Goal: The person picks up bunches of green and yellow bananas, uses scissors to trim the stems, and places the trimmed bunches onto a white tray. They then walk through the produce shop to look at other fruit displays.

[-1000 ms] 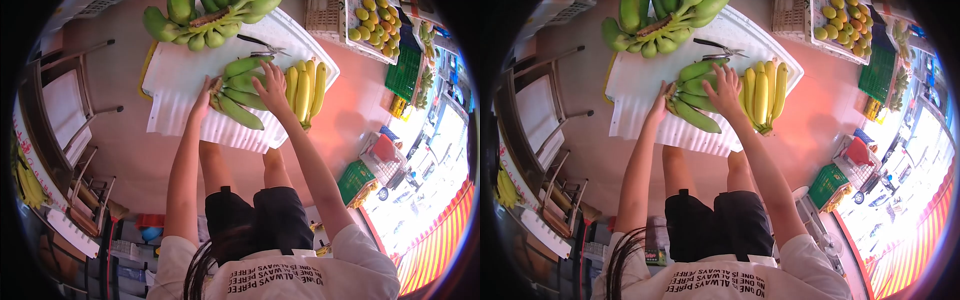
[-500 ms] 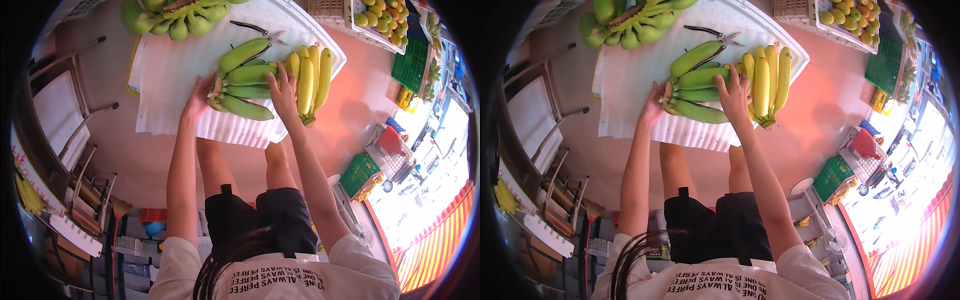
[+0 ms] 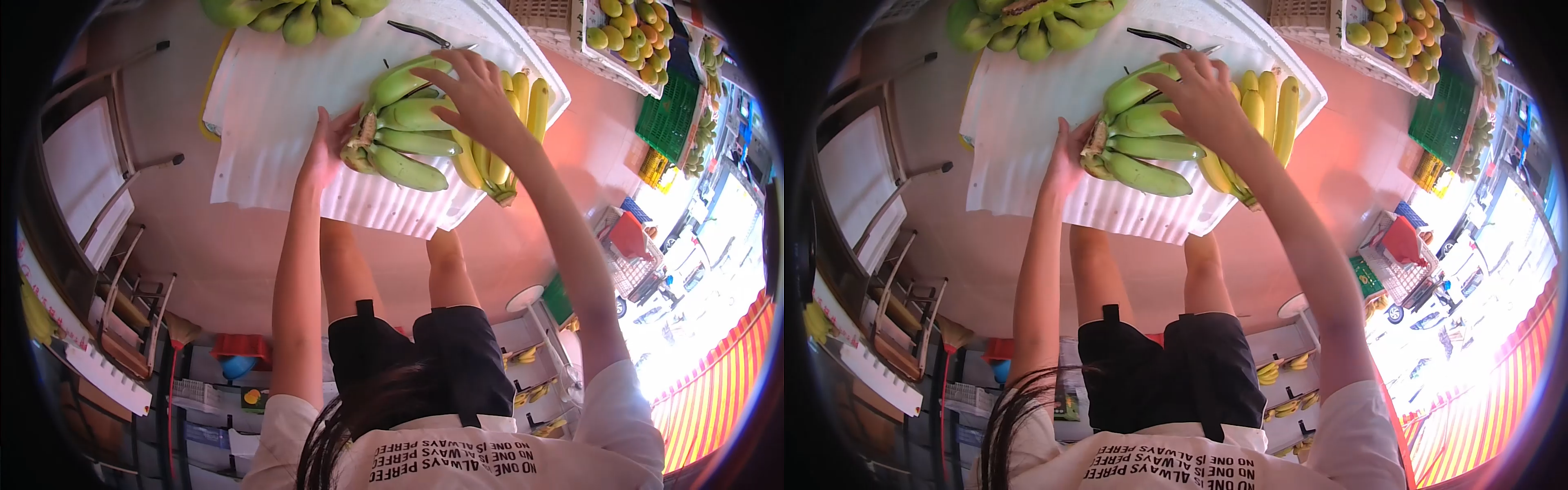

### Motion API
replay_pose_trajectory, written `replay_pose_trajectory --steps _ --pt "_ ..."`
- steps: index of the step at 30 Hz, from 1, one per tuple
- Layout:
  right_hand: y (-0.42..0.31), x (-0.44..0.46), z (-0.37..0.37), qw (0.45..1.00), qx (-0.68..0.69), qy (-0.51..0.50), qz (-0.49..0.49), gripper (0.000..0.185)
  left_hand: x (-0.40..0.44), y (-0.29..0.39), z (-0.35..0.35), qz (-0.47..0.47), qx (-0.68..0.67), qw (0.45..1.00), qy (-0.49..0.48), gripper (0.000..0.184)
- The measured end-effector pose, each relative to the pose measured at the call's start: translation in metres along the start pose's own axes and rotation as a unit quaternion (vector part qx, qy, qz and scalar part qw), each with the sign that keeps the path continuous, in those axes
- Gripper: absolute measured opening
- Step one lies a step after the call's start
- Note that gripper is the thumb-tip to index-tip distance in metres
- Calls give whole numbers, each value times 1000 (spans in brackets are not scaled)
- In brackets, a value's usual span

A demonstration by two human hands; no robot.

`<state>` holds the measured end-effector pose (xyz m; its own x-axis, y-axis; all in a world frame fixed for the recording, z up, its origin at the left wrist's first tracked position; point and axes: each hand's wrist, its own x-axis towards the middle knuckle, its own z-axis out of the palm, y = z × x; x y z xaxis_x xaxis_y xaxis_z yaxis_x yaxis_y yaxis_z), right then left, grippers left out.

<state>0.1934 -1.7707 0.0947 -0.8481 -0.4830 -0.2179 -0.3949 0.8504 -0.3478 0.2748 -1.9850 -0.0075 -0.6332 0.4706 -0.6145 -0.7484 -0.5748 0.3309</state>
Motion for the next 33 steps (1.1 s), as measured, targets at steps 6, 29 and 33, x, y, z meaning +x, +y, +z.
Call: replay_pose_trajectory --steps 6,29,33 --pt "5 65 12 950 -90 -232 -191 67 1 6 -3 -15 -61 998 3 77" --pt "0 43 -15 972 -141 -172 -78 71 -118 42 -62 338 -95 887 299 58" --pt "-6 54 -7 969 -138 -177 -104 73 -121 43 -70 366 -191 869 271 57"
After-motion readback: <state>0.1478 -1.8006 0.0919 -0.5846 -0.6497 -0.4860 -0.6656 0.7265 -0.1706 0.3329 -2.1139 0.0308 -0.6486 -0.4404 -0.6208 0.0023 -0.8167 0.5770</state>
